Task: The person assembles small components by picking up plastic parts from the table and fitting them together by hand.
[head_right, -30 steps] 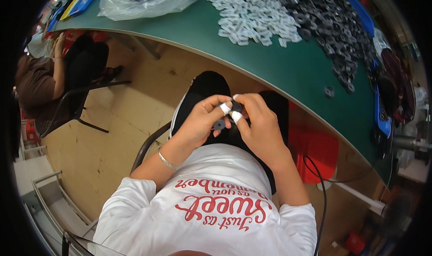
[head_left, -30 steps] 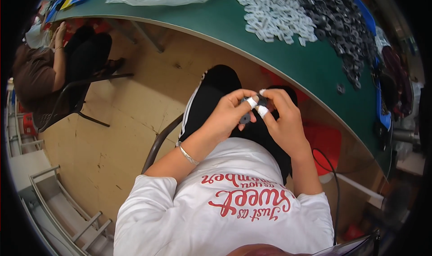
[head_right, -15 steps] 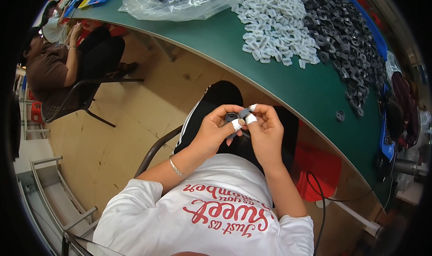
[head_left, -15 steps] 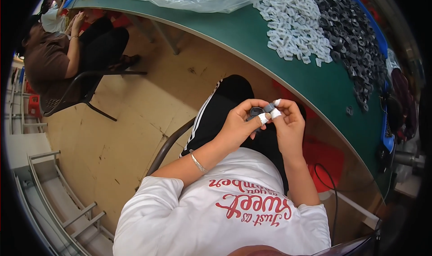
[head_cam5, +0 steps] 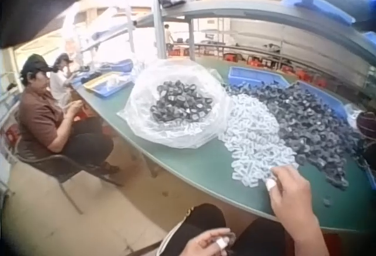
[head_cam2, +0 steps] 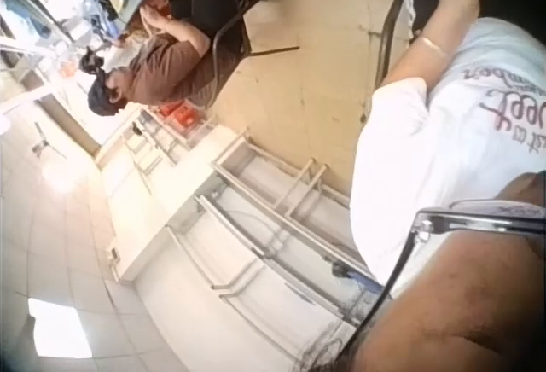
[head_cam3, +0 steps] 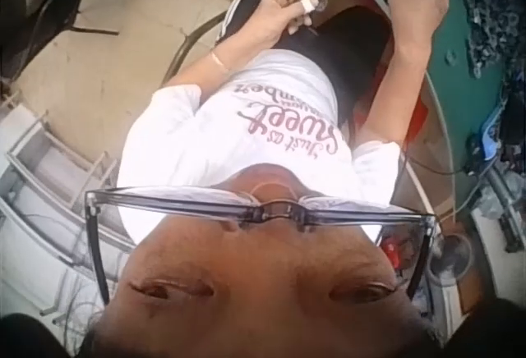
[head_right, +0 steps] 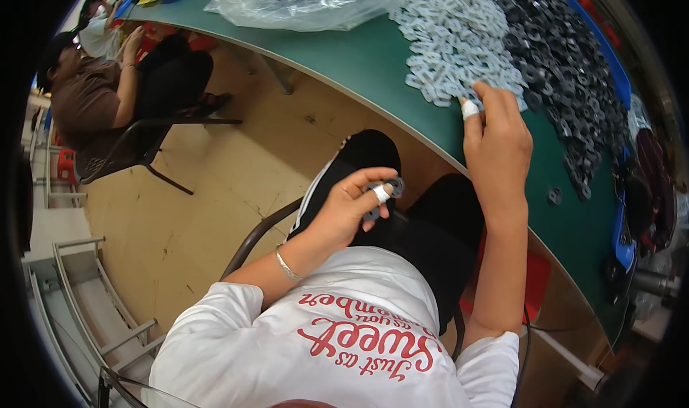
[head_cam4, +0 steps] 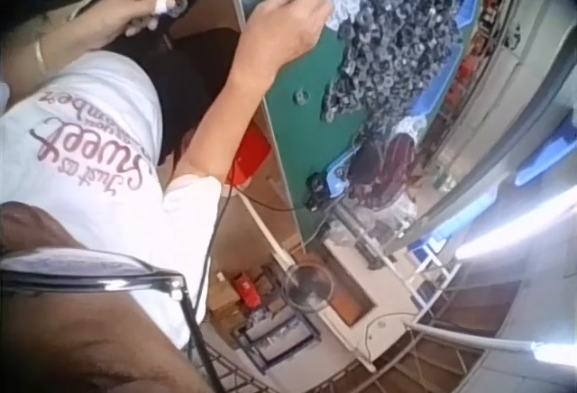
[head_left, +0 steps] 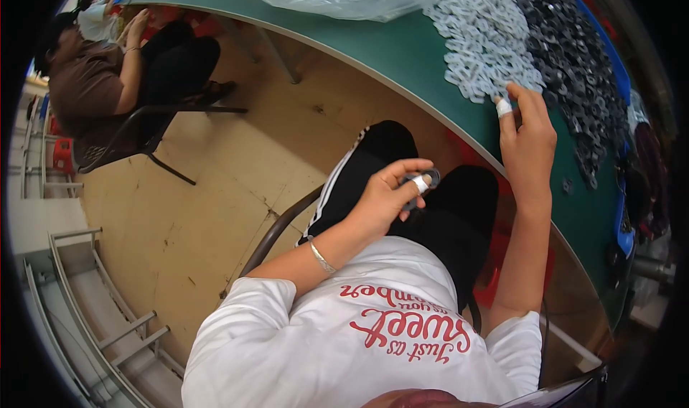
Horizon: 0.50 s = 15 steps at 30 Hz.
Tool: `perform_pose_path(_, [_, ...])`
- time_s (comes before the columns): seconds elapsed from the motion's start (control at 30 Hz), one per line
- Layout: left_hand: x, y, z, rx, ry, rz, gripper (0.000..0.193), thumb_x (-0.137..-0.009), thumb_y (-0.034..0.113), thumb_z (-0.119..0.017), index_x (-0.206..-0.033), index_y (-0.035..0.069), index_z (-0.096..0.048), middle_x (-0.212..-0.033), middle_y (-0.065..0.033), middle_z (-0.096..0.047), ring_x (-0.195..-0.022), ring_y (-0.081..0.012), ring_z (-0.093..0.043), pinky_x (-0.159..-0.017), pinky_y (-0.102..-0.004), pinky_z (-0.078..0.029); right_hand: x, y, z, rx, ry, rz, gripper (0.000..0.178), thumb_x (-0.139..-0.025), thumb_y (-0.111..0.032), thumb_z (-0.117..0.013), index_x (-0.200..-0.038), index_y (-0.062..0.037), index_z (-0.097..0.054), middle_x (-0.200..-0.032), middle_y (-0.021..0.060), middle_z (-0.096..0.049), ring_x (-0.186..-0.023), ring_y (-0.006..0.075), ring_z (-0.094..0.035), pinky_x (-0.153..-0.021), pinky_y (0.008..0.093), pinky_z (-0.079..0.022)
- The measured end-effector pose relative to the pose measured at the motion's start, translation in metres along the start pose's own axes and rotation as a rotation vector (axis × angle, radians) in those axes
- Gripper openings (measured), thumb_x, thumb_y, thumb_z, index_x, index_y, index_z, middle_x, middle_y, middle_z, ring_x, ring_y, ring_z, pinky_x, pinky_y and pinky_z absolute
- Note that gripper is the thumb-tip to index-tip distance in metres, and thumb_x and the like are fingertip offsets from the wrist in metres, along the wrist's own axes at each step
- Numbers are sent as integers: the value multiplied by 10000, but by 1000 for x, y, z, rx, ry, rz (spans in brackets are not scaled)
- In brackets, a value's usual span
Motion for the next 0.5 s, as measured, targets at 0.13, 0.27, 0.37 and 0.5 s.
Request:
perform_pose_path(0.13, [5, -17, 4, 4, 49, 104, 306, -926, 155, -582, -1216, 57, -568, -988, -34, -632, -699, -64, -564, -475, -187, -393, 6, 1, -9, 207, 24, 82, 186, -829, -42, -605, -1013, -37, -629, -971, 97, -616, -907, 285, -601, -761, 387, -490])
perform_pose_path(0.27, [4, -27, 15, 7, 79, 140, 333, -929, 139, -559, -1246, 33, -557, -979, -42, -635, -694, -62, -562, -477, -185, -396, 8, 0, -6, 175, 110, 148, 172, -815, -6, -590, -982, -11, -630, -962, 110, -631, -877, 298, -612, -757, 374, -498])
perform_pose_path(0.37, [0, -25, 13, 12, 56, 125, 348, -929, 149, -571, -1253, 25, -551, -984, -46, -636, -702, -60, -566, -480, -182, -399, 5, 7, 2, 10, 220, 126, 185, -815, 21, -590, -994, -4, -627, -928, 127, -653, -794, 296, -635, -693, 348, -511])
perform_pose_path(0.5, [-4, -21, 11, -20, 64, 132, 370, -926, 168, -593, -1259, 20, -533, -992, -48, -631, -712, -73, -584, -483, -187, -410, 22, 9, 23, -416, 298, 125, 195, -817, 56, -617, -1007, 18, -620, -892, 124, -687, -750, 193, -692, -655, 272, -541])
Point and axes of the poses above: each hand's wrist, its own x-axis away from the middle knuckle, its own z-axis out of the back of the hand, y = z × x, the point moved 10 cm from there along -x, towards the middle knuckle
